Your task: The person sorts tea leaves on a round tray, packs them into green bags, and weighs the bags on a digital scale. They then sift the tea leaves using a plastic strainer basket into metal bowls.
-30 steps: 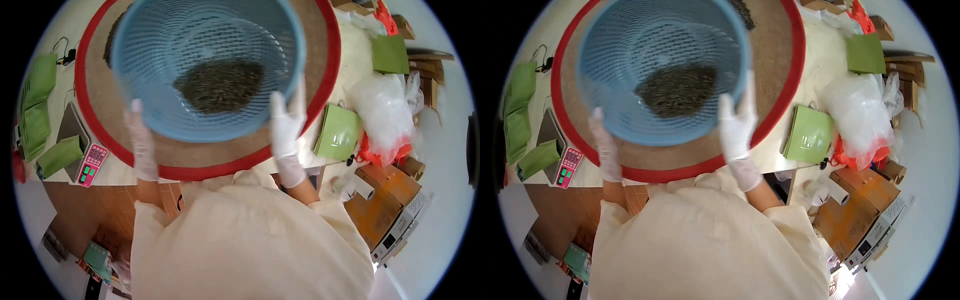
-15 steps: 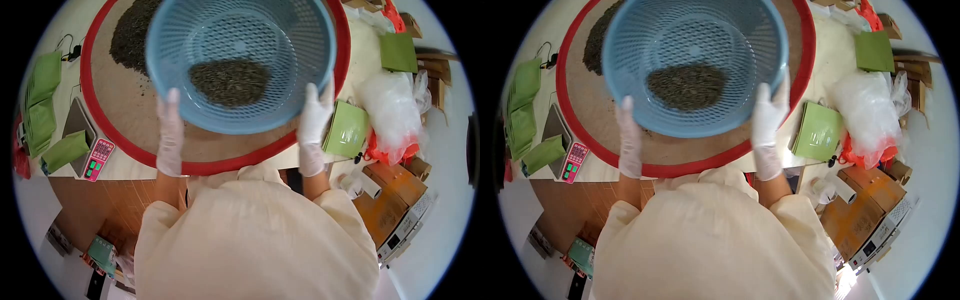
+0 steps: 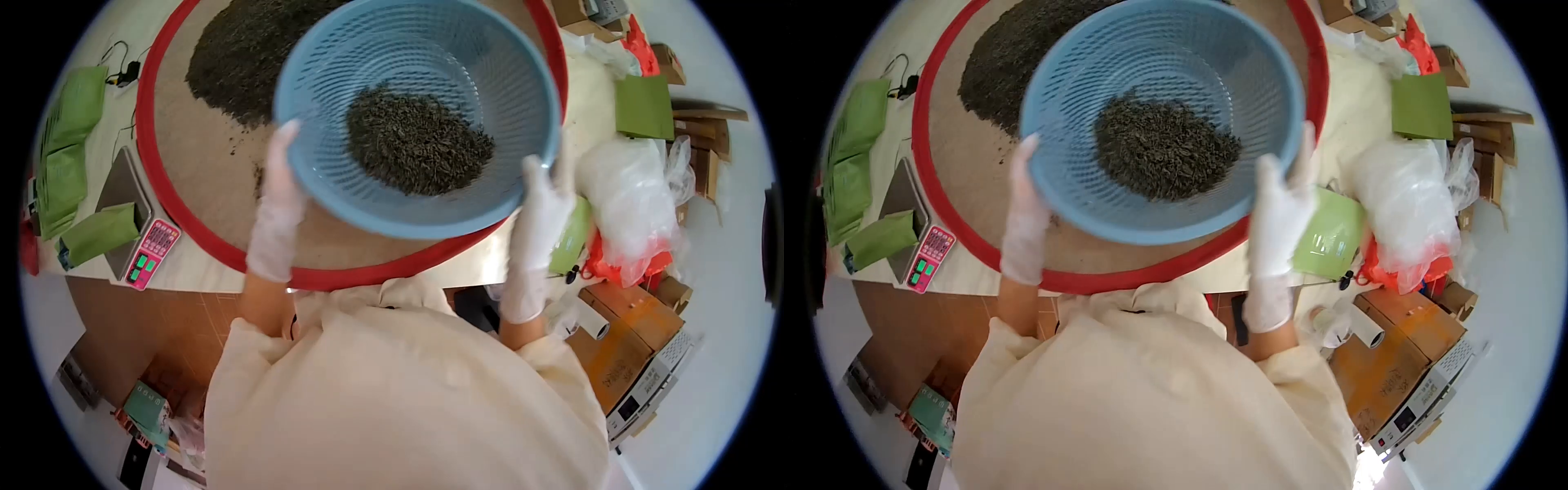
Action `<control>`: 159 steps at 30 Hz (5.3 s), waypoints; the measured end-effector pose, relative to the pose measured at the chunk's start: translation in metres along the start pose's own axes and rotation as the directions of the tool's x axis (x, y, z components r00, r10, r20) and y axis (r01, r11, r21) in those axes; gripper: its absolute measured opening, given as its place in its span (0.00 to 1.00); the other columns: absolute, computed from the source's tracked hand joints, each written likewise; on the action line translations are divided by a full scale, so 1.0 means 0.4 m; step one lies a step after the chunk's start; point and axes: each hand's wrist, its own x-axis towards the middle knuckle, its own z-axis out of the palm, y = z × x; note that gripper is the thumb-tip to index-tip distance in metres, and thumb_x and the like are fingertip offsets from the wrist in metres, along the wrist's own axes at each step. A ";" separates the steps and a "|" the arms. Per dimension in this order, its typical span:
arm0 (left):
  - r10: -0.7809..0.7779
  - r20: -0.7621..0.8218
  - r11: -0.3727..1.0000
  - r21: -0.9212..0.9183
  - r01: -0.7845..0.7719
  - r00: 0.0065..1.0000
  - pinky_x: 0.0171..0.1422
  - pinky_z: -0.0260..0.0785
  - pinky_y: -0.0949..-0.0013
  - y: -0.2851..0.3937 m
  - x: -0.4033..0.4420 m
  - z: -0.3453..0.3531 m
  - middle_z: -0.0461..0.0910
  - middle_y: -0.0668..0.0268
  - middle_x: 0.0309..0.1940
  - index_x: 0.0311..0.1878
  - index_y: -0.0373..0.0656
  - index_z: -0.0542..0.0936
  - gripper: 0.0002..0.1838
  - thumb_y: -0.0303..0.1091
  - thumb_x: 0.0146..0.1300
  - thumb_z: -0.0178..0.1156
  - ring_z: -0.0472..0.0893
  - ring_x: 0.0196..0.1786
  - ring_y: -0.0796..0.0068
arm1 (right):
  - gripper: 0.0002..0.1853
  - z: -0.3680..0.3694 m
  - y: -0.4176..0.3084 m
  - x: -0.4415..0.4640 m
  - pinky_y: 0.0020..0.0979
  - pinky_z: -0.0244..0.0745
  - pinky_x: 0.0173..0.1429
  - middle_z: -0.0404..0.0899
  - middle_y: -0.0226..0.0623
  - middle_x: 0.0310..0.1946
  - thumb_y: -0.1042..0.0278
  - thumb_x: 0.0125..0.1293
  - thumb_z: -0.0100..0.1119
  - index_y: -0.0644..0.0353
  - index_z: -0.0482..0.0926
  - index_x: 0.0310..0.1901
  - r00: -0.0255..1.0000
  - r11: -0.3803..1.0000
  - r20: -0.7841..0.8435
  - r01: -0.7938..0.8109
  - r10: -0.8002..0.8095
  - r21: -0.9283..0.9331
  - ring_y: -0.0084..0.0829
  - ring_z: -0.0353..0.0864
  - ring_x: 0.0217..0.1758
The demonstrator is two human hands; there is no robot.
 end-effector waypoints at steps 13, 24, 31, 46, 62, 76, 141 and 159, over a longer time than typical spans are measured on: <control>-0.166 0.084 0.984 -0.056 0.171 0.983 0.60 0.65 0.59 0.076 -0.043 -0.028 0.77 0.60 0.50 0.58 0.36 0.72 0.28 0.47 0.61 0.57 0.75 0.53 0.64 | 0.35 0.055 0.112 -0.090 0.30 0.60 0.70 0.64 0.49 0.65 0.81 0.62 0.50 0.68 0.51 0.71 0.991 0.943 0.004 0.131 -0.136 -0.305 0.35 0.67 0.66; -0.120 0.113 0.990 -0.054 0.127 0.986 0.64 0.63 0.60 0.084 -0.058 -0.037 0.74 0.58 0.56 0.61 0.36 0.70 0.29 0.45 0.61 0.57 0.75 0.55 0.63 | 0.35 0.077 0.150 -0.107 0.27 0.65 0.66 0.65 0.47 0.65 0.79 0.61 0.50 0.64 0.53 0.71 0.990 0.937 0.004 0.136 -0.143 -0.323 0.33 0.70 0.64; 0.090 0.208 0.969 0.206 -0.133 0.974 0.67 0.59 0.65 0.013 -0.069 -0.093 0.68 0.57 0.61 0.67 0.34 0.62 0.29 0.31 0.64 0.54 0.68 0.62 0.67 | 0.32 0.000 0.161 -0.041 0.27 0.58 0.69 0.65 0.42 0.64 0.81 0.65 0.49 0.68 0.54 0.70 0.995 0.995 0.066 -0.071 0.075 -0.075 0.28 0.66 0.64; 0.650 0.180 0.494 0.637 -0.591 0.738 0.64 0.62 0.62 -0.081 -0.050 -0.107 0.75 0.54 0.54 0.60 0.31 0.68 0.22 0.34 0.67 0.52 0.73 0.56 0.61 | 0.14 -0.023 0.190 0.033 0.26 0.69 0.52 0.81 0.30 0.42 0.67 0.66 0.58 0.65 0.80 0.49 0.988 0.989 0.057 -0.145 0.144 0.016 0.21 0.75 0.43; 0.372 0.456 0.886 0.086 -0.456 0.809 0.77 0.41 0.65 0.159 0.061 0.098 0.56 0.61 0.72 0.72 0.39 0.56 0.37 0.59 0.71 0.39 0.55 0.73 0.69 | 0.13 -0.093 0.230 0.039 0.27 0.71 0.53 0.82 0.37 0.42 0.70 0.63 0.58 0.67 0.80 0.46 0.947 0.931 0.107 -0.318 0.303 0.179 0.27 0.79 0.44; 0.533 0.404 0.775 0.120 -0.621 0.744 0.72 0.55 0.63 0.238 0.073 0.093 0.65 0.59 0.66 0.69 0.39 0.61 0.34 0.57 0.72 0.38 0.64 0.67 0.64 | 0.12 -0.093 0.160 0.003 0.26 0.69 0.50 0.82 0.32 0.40 0.69 0.65 0.55 0.67 0.80 0.46 0.969 0.961 0.033 -0.247 0.245 0.124 0.21 0.75 0.41; 0.281 -0.029 0.630 0.759 -0.162 0.959 0.28 0.71 0.67 0.712 -0.198 -0.438 0.80 0.61 0.24 0.35 0.41 0.77 0.20 0.50 0.60 0.52 0.80 0.24 0.71 | 0.20 0.332 -0.035 -0.274 0.40 0.78 0.49 0.74 0.44 0.49 0.70 0.62 0.50 0.69 0.68 0.56 0.992 0.891 0.012 0.111 -0.129 0.440 0.36 0.77 0.49; 0.063 0.121 0.680 0.721 -0.131 0.991 0.29 0.72 0.68 0.499 -0.031 -0.100 0.81 0.60 0.23 0.36 0.33 0.77 0.20 0.40 0.65 0.41 0.81 0.23 0.68 | 0.24 0.520 -0.113 -0.293 0.25 0.70 0.49 0.77 0.40 0.47 0.81 0.64 0.47 0.68 0.63 0.63 0.722 0.718 -0.026 0.684 -0.692 -0.129 0.27 0.76 0.41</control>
